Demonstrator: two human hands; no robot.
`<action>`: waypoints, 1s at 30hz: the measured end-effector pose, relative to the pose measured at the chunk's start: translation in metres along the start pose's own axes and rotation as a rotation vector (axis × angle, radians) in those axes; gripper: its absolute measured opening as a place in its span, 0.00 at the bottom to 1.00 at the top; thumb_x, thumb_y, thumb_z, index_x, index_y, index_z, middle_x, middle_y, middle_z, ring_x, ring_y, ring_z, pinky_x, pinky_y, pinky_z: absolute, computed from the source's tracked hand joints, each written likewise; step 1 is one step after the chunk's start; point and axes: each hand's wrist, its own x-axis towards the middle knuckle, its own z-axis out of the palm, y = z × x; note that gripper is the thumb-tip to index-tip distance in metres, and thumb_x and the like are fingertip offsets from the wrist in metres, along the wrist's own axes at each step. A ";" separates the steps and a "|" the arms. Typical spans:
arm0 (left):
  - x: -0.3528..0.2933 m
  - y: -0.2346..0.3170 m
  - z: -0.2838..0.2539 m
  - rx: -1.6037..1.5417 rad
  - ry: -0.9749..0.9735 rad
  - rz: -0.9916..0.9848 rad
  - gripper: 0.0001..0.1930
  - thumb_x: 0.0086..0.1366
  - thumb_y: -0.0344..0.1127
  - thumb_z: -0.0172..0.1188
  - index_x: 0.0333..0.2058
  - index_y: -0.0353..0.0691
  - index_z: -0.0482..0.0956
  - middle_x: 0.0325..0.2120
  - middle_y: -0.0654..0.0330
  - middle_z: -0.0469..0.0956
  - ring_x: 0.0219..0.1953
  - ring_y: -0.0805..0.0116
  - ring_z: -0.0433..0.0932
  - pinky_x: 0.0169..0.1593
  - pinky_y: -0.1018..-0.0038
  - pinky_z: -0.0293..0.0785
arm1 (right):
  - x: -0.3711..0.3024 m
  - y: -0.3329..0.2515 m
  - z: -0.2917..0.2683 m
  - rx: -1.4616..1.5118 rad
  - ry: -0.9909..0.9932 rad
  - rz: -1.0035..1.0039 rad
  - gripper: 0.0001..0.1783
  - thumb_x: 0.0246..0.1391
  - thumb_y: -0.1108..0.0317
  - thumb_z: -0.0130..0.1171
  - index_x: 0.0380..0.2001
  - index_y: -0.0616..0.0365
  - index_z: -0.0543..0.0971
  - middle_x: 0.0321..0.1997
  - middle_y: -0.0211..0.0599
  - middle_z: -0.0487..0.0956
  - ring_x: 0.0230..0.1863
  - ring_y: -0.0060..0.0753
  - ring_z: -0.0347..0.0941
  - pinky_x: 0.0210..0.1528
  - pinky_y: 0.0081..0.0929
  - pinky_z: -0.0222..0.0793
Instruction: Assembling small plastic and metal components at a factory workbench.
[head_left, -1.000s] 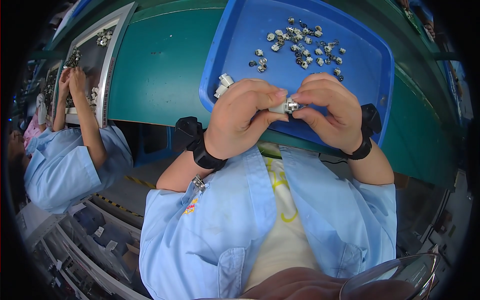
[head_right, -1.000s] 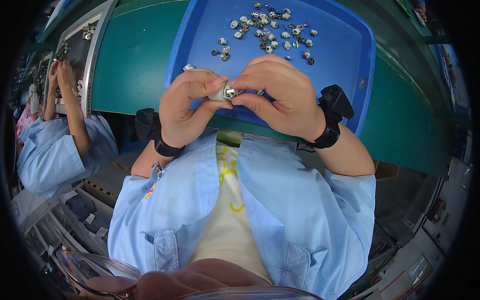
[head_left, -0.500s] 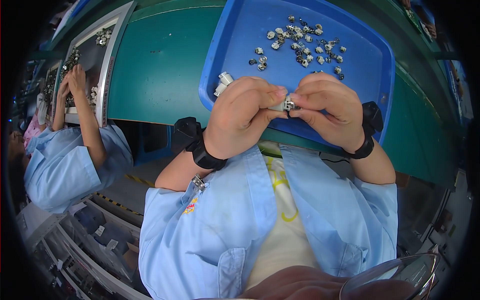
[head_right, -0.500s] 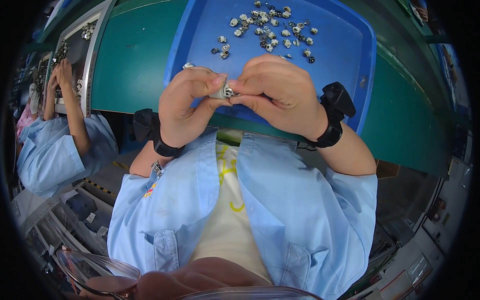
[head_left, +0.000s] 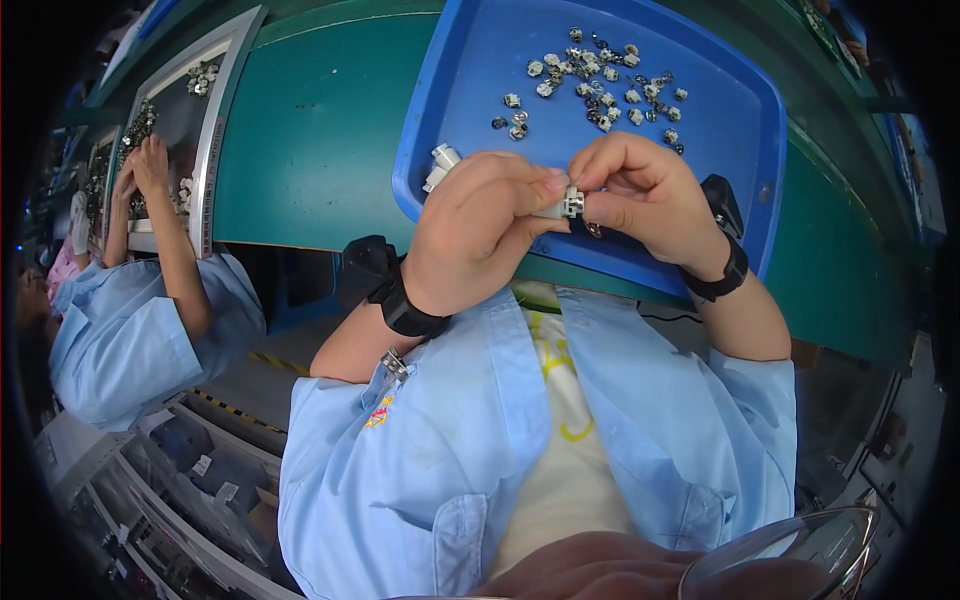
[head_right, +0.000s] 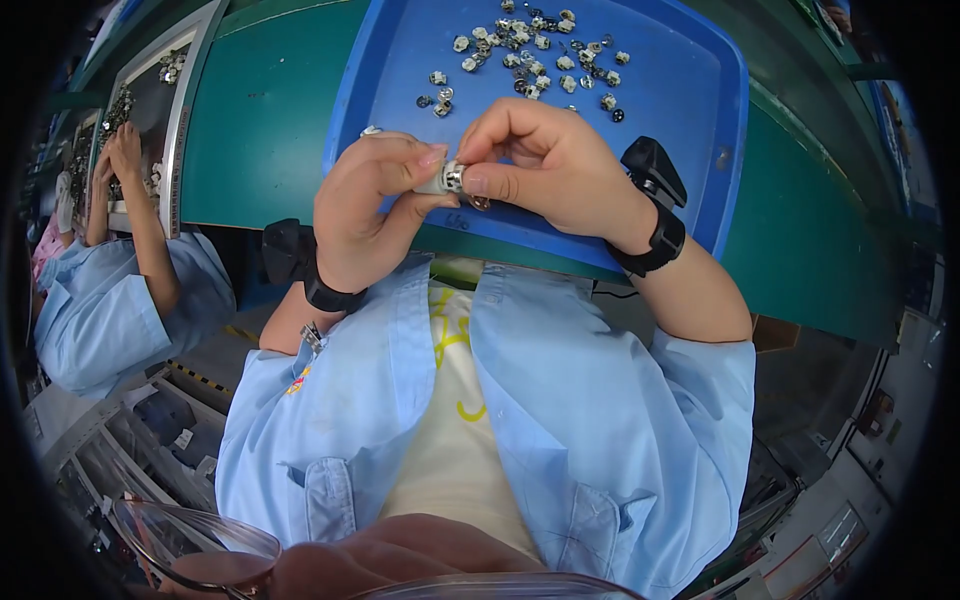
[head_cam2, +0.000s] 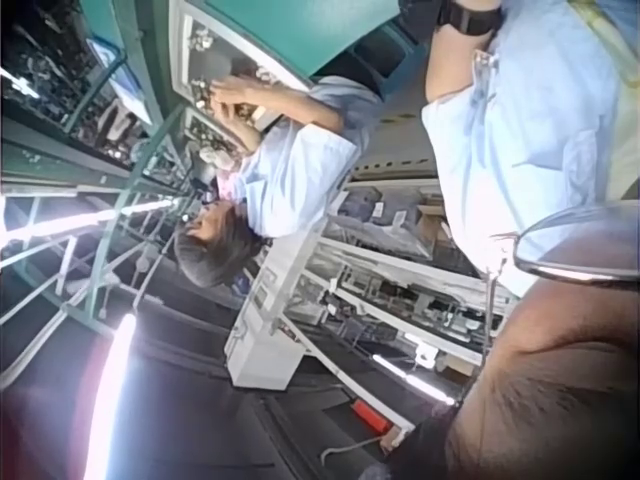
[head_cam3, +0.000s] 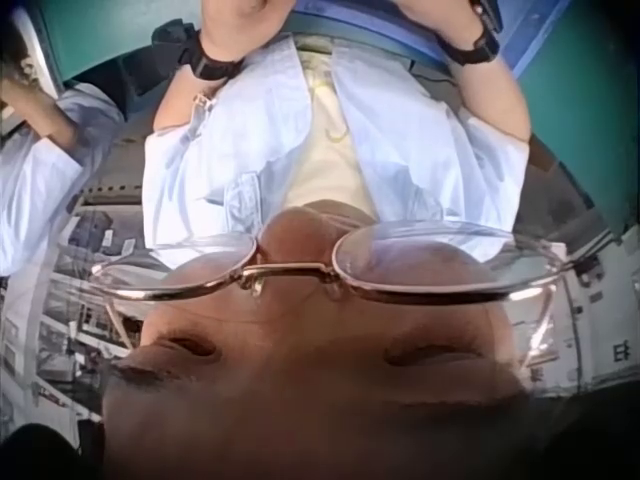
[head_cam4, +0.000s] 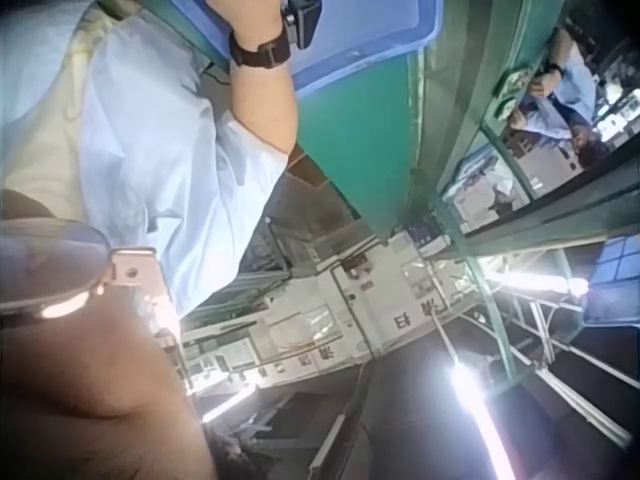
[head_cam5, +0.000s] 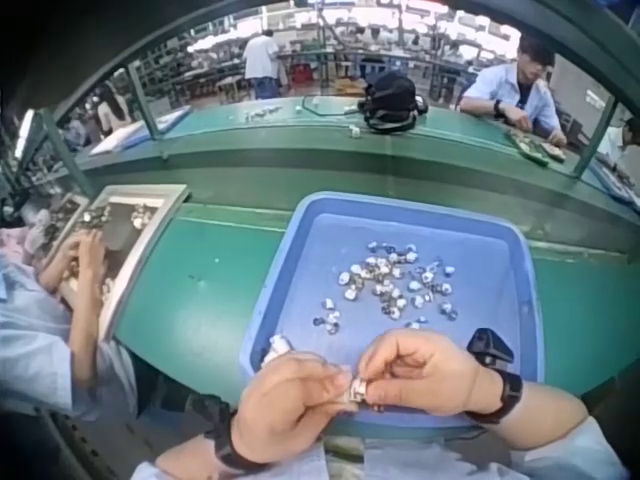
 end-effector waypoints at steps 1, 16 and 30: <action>0.000 0.000 0.000 0.042 -0.017 0.057 0.16 0.41 0.21 0.66 0.32 0.36 0.74 0.31 0.55 0.75 0.32 0.62 0.74 0.35 0.74 0.72 | 0.000 0.002 -0.001 0.053 -0.021 0.047 0.09 0.48 0.74 0.59 0.32 0.63 0.70 0.40 0.36 0.72 0.38 0.23 0.69 0.42 0.19 0.65; 0.007 0.007 0.003 0.063 -0.018 0.094 0.11 0.42 0.22 0.64 0.26 0.33 0.71 0.26 0.55 0.73 0.27 0.60 0.74 0.28 0.71 0.70 | 0.004 0.005 -0.006 0.171 -0.111 0.147 0.11 0.50 0.71 0.58 0.34 0.61 0.68 0.37 0.31 0.71 0.39 0.17 0.68 0.43 0.15 0.65; 0.006 -0.013 -0.011 0.154 -0.209 0.160 0.16 0.41 0.22 0.65 0.32 0.34 0.73 0.26 0.57 0.73 0.26 0.62 0.72 0.29 0.73 0.69 | 0.018 0.020 0.002 0.114 -0.109 0.095 0.15 0.52 0.62 0.57 0.33 0.58 0.65 0.39 0.32 0.68 0.40 0.19 0.64 0.44 0.19 0.62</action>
